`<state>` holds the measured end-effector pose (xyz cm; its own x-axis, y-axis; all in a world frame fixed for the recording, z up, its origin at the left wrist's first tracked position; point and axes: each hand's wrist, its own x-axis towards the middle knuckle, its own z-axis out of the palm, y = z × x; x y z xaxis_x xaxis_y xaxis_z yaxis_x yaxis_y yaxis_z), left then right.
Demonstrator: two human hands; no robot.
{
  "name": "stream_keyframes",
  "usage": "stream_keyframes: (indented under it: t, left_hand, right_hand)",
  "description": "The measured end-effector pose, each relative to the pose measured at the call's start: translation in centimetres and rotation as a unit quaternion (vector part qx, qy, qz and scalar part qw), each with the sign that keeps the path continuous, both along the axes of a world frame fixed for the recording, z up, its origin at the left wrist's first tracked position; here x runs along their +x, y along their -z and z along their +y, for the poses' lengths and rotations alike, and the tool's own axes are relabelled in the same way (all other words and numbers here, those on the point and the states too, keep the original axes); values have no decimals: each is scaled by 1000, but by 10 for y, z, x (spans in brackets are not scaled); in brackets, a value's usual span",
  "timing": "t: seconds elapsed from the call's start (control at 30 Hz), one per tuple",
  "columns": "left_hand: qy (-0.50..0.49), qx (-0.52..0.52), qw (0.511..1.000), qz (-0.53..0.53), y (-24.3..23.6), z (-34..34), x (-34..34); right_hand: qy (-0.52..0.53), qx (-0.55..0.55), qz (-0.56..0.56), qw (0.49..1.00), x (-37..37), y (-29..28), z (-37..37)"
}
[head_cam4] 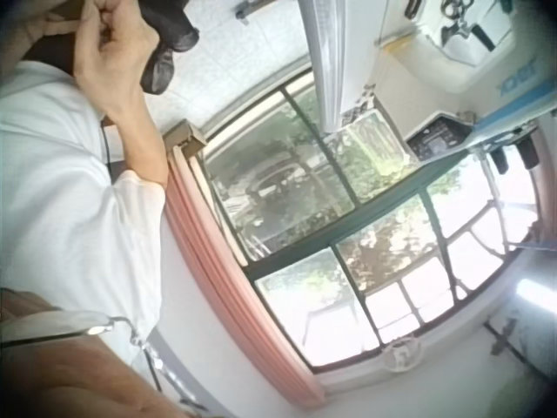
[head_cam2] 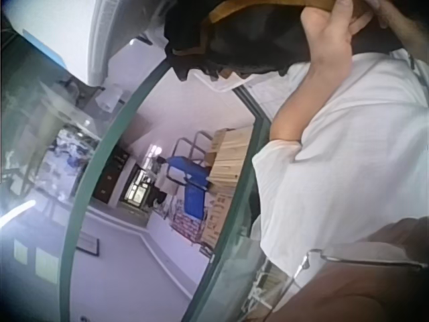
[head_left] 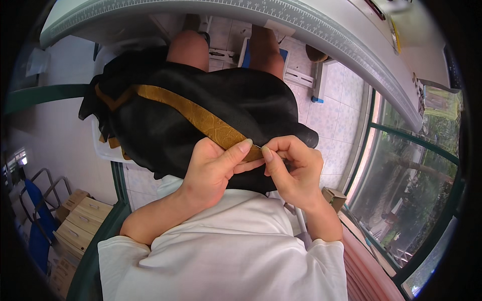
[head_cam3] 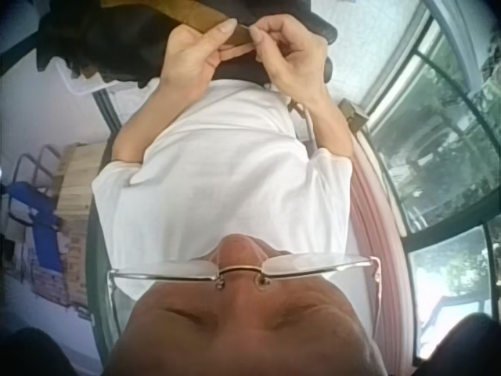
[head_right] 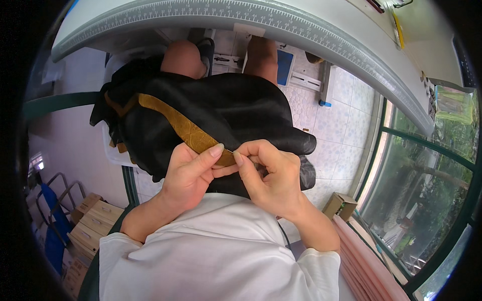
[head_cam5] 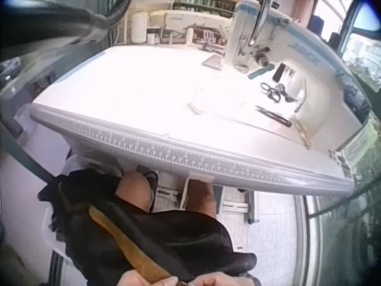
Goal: The person hand-sews a brown leather strap onto a black bag using a needle and thread. They repeatedly insert the needle through the strap and pull the thread tight to secure the attachment.
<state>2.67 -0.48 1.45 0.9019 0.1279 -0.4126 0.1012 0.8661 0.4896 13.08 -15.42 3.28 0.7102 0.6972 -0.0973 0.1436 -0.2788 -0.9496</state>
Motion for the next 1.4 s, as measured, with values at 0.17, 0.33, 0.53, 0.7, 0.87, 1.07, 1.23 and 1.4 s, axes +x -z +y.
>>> stream_keyframes:
  t: [0.17,0.33,0.53,0.7,0.87,1.07,1.23,1.4]
  left_hand:
    - [0,3,1000,6,-2,1,0]
    - [-1,1,1000,11,-2,0,1]
    - [4,4,1000,1,-1,1,0]
    - [3,-3,1000,-11,2,1,-1]
    - [3,-4,1000,-3,3,0,-1]
    - [32,169,985,13,7,-2,-2]
    - [-6,208,977,37,5,-7,1]
    - [-5,50,998,33,2,-1,3]
  right_hand:
    - [2,4,-5,1000,-1,0,1]
    - [2,3,-6,1000,-1,-1,1]
    - [-3,3,-8,1000,-1,1,0]
    - [5,7,1,1000,-4,4,0]
    - [-8,11,-25,1000,-6,11,-2]
    - [-64,-8,-213,975,-1,4,11]
    - [-129,-95,-381,911,11,-15,15]
    - [7,46,74,996,21,-62,13]
